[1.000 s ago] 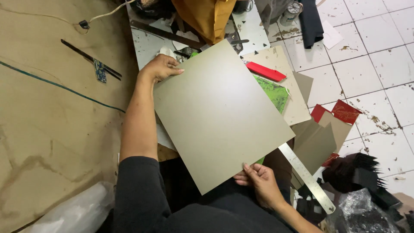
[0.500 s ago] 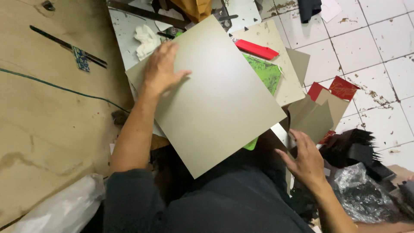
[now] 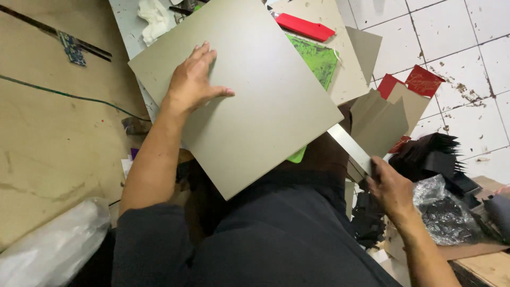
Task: Cutting sheets of material using a utility knife and a metal ruler
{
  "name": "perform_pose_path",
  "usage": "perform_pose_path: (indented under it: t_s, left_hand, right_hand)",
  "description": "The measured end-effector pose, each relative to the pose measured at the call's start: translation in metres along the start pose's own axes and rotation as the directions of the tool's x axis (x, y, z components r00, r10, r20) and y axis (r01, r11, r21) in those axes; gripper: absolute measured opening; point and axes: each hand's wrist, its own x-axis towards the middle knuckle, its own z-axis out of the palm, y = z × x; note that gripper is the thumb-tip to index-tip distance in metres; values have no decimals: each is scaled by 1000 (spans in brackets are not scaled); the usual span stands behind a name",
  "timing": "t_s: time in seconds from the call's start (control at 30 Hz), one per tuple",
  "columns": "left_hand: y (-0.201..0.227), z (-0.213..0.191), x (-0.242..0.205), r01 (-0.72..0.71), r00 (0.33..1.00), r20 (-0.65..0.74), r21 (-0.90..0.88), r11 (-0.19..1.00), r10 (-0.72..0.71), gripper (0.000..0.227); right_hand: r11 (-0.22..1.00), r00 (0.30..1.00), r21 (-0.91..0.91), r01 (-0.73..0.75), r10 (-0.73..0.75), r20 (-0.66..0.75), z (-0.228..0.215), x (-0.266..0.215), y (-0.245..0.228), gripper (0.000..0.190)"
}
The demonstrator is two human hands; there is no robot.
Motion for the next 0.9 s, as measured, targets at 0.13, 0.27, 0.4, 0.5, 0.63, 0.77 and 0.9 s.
perform_pose_path:
  t_s: [0.13, 0.27, 0.4, 0.5, 0.63, 0.77, 0.9]
  left_hand:
    - [6, -5, -3, -4, 1000, -2, 23, 1000, 4, 111]
    - [3, -5, -3, -2, 1000, 1, 3, 1000, 2, 109]
    - [-2, -1, 2, -48, 998, -32, 44, 998, 50, 106]
    - [-6, -2, 4, -96, 992, -73, 59, 994, 100, 99]
    - [-21, -6, 22, -79, 978, -188, 61, 995, 90, 76]
    - [-54, -7, 45, 22, 959, -284, 32, 999, -12, 79]
    - [-63, -15, 53, 117, 970, -214, -5, 993, -116, 93]
  right_hand:
    - [929, 981, -341, -141, 177, 77, -14, -63, 85, 34]
    - [676, 783, -535, -507, 621, 41, 14, -167, 216, 63]
    - [683, 931, -633, -365, 281, -235, 28, -278, 330, 36]
    - [809, 902, -454, -373, 201, -383, 30, -280, 306, 17]
    - [895, 821, -307, -325, 106, -561, 26, -204, 233, 28]
    - [974, 858, -186, -131, 18, -513, -20, -93, 88, 28]
    - [837, 905, 475, -273, 391, -169, -49, -27, -41, 35]
